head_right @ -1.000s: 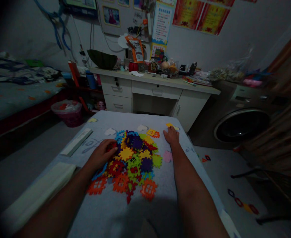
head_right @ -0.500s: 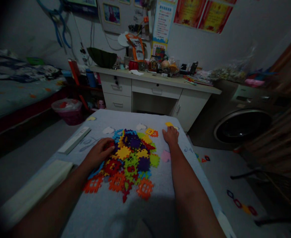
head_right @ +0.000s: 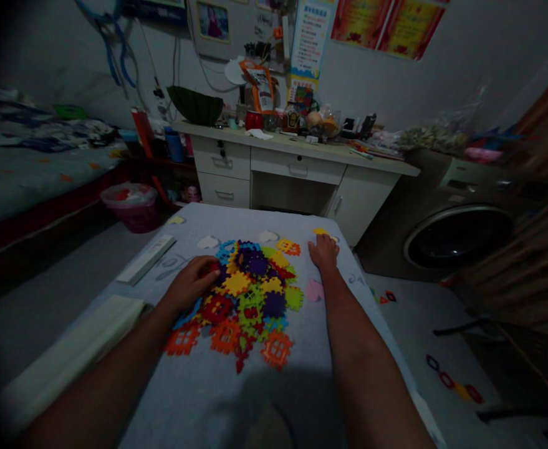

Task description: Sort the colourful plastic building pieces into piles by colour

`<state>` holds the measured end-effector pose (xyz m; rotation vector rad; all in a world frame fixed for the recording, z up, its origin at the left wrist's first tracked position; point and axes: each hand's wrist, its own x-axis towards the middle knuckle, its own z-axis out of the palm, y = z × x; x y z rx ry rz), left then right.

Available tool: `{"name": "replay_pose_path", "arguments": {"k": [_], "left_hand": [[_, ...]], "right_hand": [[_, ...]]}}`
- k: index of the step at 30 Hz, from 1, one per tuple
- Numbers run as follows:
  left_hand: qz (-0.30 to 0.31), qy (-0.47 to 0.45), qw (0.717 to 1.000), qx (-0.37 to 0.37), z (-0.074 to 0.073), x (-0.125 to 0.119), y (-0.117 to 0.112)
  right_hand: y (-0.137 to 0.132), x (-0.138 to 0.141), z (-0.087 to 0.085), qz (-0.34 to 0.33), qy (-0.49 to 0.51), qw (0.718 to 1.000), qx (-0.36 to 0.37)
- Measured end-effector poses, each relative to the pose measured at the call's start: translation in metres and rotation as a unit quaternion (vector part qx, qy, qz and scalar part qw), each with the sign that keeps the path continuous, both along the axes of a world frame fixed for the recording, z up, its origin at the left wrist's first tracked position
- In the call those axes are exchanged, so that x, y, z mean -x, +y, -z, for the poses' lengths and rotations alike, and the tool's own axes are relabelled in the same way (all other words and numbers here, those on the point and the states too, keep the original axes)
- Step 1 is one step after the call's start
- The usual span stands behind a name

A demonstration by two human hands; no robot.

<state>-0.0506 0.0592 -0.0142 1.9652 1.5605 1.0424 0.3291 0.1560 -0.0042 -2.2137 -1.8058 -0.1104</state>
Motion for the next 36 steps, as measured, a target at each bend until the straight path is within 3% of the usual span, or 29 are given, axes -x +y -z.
{"name": "replay_pose_path", "arguments": {"k": [2,7,12,22,27,30,36], "left_hand": [[-0.002,-0.003,1.000,0.002,-0.002,0.000,0.000],[-0.003,-0.006,1.000,0.005,-0.004,-0.001,0.001],[-0.006,-0.002,1.000,0.004,0.002,0.001,0.004],[-0.006,-0.005,1.000,0.003,0.004,0.001,0.005],[-0.002,-0.006,1.000,0.005,0.004,0.000,0.005],[-0.004,-0.006,1.000,0.011,0.003,0.001,0.004],[-0.008,-0.003,1.000,0.010,0.003,0.001,0.003]], "right_hand": [[-0.003,0.005,-0.002,-0.015,0.030,0.999,-0.012],[-0.013,0.033,-0.005,-0.116,0.134,0.983,0.036],[-0.020,0.054,0.002,-0.141,0.130,0.981,0.028],[-0.013,0.048,0.020,-0.184,0.130,0.972,-0.059],[-0.015,0.046,0.014,-0.222,0.166,0.953,-0.119],[-0.016,0.033,0.004,-0.186,0.224,0.934,-0.208],[-0.013,-0.027,0.002,0.029,0.345,0.901,-0.260]]}}
